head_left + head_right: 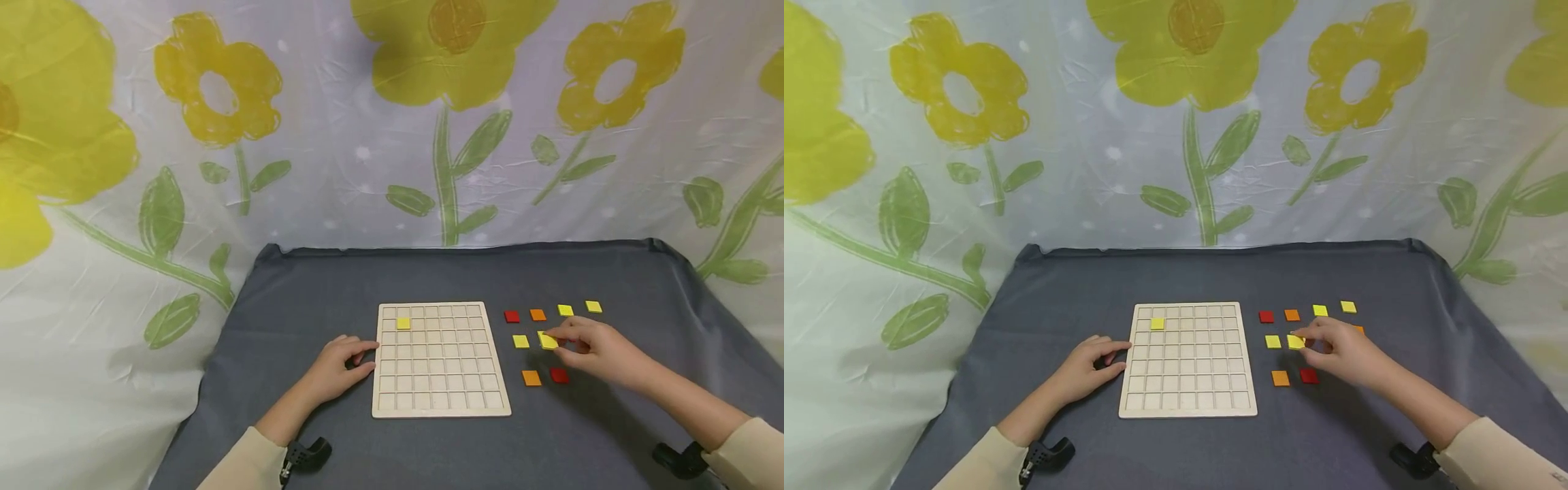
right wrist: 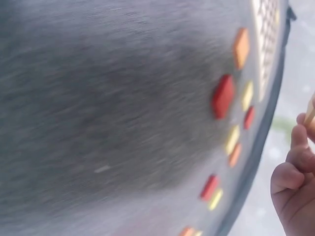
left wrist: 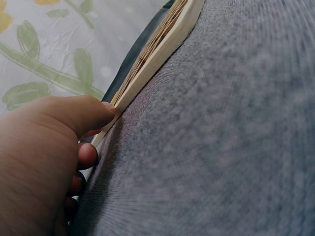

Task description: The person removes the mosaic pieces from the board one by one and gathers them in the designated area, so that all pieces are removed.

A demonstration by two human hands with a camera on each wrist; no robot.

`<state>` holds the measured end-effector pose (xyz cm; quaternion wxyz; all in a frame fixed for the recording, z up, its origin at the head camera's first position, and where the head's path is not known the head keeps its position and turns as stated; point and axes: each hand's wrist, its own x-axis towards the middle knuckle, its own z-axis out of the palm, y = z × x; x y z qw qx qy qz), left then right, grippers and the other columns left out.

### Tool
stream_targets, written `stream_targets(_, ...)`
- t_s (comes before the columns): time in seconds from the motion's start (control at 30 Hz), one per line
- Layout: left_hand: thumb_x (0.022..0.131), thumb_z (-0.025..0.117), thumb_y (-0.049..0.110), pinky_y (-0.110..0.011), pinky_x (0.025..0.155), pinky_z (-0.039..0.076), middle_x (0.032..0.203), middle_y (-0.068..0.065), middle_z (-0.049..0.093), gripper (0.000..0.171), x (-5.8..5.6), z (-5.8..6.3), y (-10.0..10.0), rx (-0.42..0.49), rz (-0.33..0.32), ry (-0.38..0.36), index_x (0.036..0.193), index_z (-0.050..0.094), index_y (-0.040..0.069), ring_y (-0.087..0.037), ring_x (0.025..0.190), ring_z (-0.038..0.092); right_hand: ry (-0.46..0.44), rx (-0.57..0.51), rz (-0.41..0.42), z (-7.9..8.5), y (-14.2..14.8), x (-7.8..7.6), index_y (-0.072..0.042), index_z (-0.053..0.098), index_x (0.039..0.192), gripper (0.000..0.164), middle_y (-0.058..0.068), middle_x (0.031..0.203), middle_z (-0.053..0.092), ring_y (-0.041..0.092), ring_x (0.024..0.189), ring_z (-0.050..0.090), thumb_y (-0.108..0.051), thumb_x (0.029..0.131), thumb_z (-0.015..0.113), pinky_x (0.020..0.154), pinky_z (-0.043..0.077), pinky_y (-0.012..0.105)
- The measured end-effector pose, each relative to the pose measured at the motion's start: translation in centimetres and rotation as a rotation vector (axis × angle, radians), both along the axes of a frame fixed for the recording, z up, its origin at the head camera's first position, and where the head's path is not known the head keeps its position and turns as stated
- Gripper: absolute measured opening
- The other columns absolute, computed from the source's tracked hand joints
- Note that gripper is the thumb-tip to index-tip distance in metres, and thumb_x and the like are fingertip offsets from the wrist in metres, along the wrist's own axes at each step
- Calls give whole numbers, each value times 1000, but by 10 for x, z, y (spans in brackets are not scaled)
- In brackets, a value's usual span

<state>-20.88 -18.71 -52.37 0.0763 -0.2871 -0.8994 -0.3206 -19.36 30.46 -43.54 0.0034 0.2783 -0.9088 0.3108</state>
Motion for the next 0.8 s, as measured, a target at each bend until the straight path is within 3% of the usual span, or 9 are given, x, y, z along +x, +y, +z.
stream_targets(0.27, 93, 78, 22, -30, 69, 33, 75, 11, 45, 32, -1, -1, -1, -17, 6, -18, 124, 74, 15, -8, 70, 36, -22, 70, 14, -18, 32, 8, -10, 76, 117, 24, -15, 88, 54, 0, 58, 40, -14, 94, 76, 53, 40, 24)
stream_targets(0.5, 93, 78, 22, -30, 69, 33, 75, 11, 45, 32, -1, 0, 1, -4, 0, -13, 124, 74, 14, -9, 70, 37, -90, 174, 21, -22, 56, 8, -13, 77, 117, 23, -13, 93, 60, -1, 68, 47, -18, 94, 77, 60, 44, 24)
stream_targets(0.8, 92, 79, 19, -29, 68, 33, 74, 9, 46, 32, 0, 1, 0, 7, 6, 3, 123, 75, 13, -8, 69, 37, -40, 295, 97, -31, 73, 5, -8, 77, 115, 26, -18, 89, 51, -4, 68, 42, -20, 92, 78, 58, 40, 24)
